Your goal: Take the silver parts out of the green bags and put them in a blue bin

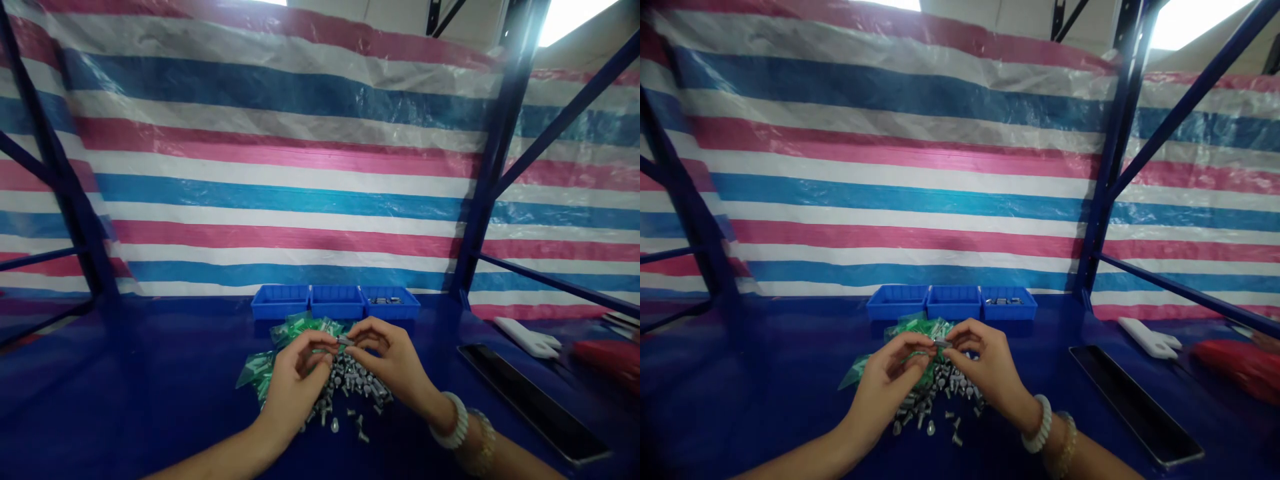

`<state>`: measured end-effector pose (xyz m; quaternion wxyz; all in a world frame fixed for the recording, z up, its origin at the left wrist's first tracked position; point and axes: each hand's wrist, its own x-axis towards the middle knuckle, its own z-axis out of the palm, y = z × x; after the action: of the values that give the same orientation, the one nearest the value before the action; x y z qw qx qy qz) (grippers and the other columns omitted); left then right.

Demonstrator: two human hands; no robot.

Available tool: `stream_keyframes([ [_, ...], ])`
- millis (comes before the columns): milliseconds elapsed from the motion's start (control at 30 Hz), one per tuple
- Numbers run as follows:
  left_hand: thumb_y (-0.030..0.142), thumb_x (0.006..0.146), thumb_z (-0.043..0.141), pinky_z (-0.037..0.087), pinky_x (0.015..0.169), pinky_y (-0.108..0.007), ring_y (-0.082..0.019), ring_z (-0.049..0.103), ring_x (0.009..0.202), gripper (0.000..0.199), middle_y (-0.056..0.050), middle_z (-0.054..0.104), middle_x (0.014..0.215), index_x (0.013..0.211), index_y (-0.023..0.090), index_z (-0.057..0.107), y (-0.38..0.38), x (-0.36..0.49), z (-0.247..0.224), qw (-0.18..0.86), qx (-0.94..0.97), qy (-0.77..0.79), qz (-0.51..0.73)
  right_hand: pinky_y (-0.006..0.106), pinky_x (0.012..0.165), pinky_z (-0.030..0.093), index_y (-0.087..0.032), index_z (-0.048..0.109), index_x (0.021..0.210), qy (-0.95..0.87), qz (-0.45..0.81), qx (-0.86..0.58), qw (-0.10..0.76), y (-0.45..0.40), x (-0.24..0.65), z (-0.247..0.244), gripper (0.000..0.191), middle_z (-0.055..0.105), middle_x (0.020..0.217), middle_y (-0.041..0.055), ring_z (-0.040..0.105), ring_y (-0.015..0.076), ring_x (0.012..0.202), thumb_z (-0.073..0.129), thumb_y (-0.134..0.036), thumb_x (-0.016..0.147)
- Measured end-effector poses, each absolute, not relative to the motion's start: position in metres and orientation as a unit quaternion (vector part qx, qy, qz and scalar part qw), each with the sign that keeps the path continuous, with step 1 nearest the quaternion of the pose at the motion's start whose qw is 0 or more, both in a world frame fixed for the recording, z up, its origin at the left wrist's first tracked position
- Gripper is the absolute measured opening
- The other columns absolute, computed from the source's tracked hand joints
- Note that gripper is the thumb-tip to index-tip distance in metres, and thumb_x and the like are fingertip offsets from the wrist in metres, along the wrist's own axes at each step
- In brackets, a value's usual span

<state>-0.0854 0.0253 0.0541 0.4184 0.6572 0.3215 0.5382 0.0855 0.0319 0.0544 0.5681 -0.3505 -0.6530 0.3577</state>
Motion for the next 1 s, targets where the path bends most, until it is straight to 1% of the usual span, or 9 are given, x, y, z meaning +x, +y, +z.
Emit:
stream_keyframes([
  [100,0.013,0.079,0.053,0.051,0.078,-0.032,-0.019,0.063,0.085,0.017,-0.005,0.065,0.092,0.091,0.019,0.064,0.022,-0.087,0.053,0.334,0.724,0.299,0.523,0.023,0.068,0.052,-0.018,0.061,0.077,-0.602,0.471,-0.335,0.551,0.034,0.083,0.051,0.026,0.069,0.075,0.0002,0.067,0.0140,0.072,0.081,-0.019,0.061],
  [233,0.011,0.082,0.050,0.052,0.075,-0.033,-0.018,0.061,0.081,0.021,-0.004,0.064,0.088,0.093,0.021,0.064,0.019,-0.088,0.052,0.275,0.758,0.267,0.528,0.020,0.066,0.051,-0.017,0.062,0.078,-0.526,0.605,-0.289,0.523,0.032,0.078,0.050,0.027,0.071,0.070,-0.0005,0.066,0.0103,0.065,0.082,-0.017,0.060],
  [367,0.011,0.084,0.049,0.052,0.078,-0.034,-0.019,0.062,0.088,0.020,-0.006,0.066,0.094,0.093,0.021,0.064,0.022,-0.092,0.057,0.262,0.756,0.249,0.546,0.022,0.070,0.051,-0.016,0.066,0.082,-0.504,0.637,-0.262,0.521,0.038,0.082,0.050,0.026,0.072,0.073,0.0011,0.067,0.0115,0.069,0.080,-0.016,0.061],
  [467,0.012,0.084,0.050,0.049,0.083,-0.036,-0.020,0.062,0.093,0.019,-0.005,0.067,0.097,0.094,0.021,0.063,0.029,-0.098,0.063,0.229,0.756,0.258,0.556,0.027,0.073,0.051,-0.017,0.069,0.088,-0.546,0.516,-0.322,0.576,0.057,0.101,0.052,0.027,0.073,0.079,0.0040,0.067,0.0159,0.076,0.078,-0.022,0.063],
  [567,0.013,0.084,0.050,0.047,0.084,-0.036,-0.020,0.061,0.095,0.020,-0.005,0.067,0.099,0.098,0.022,0.063,0.039,-0.106,0.071,0.203,0.757,0.285,0.551,0.032,0.073,0.052,-0.015,0.070,0.098,-0.598,0.239,-0.447,0.621,0.086,0.133,0.054,0.030,0.074,0.088,0.0079,0.067,0.0197,0.079,0.066,-0.035,0.075],
  [600,0.014,0.084,0.050,0.047,0.083,-0.035,-0.020,0.061,0.093,0.021,-0.005,0.067,0.099,0.099,0.022,0.063,0.043,-0.108,0.074,0.198,0.762,0.297,0.541,0.033,0.073,0.052,-0.015,0.070,0.100,-0.619,0.130,-0.496,0.595,0.096,0.144,0.054,0.032,0.073,0.090,0.0087,0.067,0.0203,0.079,0.060,-0.038,0.079],
  [633,0.014,0.083,0.050,0.047,0.081,-0.035,-0.019,0.061,0.089,0.021,-0.005,0.067,0.098,0.099,0.022,0.063,0.047,-0.111,0.078,0.193,0.770,0.307,0.525,0.036,0.073,0.052,-0.013,0.070,0.100,-0.619,0.093,-0.515,0.586,0.105,0.155,0.054,0.034,0.073,0.090,0.0103,0.066,0.0220,0.079,0.058,-0.038,0.080],
  [800,0.011,0.075,0.053,0.046,0.070,-0.031,-0.018,0.059,0.076,0.022,-0.002,0.067,0.083,0.087,0.023,0.066,0.059,-0.121,0.096,0.154,0.875,0.270,0.371,0.047,0.083,0.045,-0.010,0.071,0.094,-0.630,-0.004,-0.551,0.547,0.127,0.180,0.042,0.033,0.070,0.092,0.0157,0.062,0.0291,0.087,0.064,-0.031,0.069],
  [1000,0.007,0.068,0.058,0.041,0.064,-0.026,-0.015,0.057,0.063,0.019,0.002,0.061,0.061,0.070,0.023,0.068,0.053,-0.133,0.106,0.109,0.967,0.190,0.127,0.043,0.087,0.043,-0.015,0.069,0.090,-0.678,-0.060,-0.521,0.515,0.114,0.166,0.038,0.023,0.068,0.094,0.0121,0.058,0.0271,0.093,0.054,-0.026,0.077],
])
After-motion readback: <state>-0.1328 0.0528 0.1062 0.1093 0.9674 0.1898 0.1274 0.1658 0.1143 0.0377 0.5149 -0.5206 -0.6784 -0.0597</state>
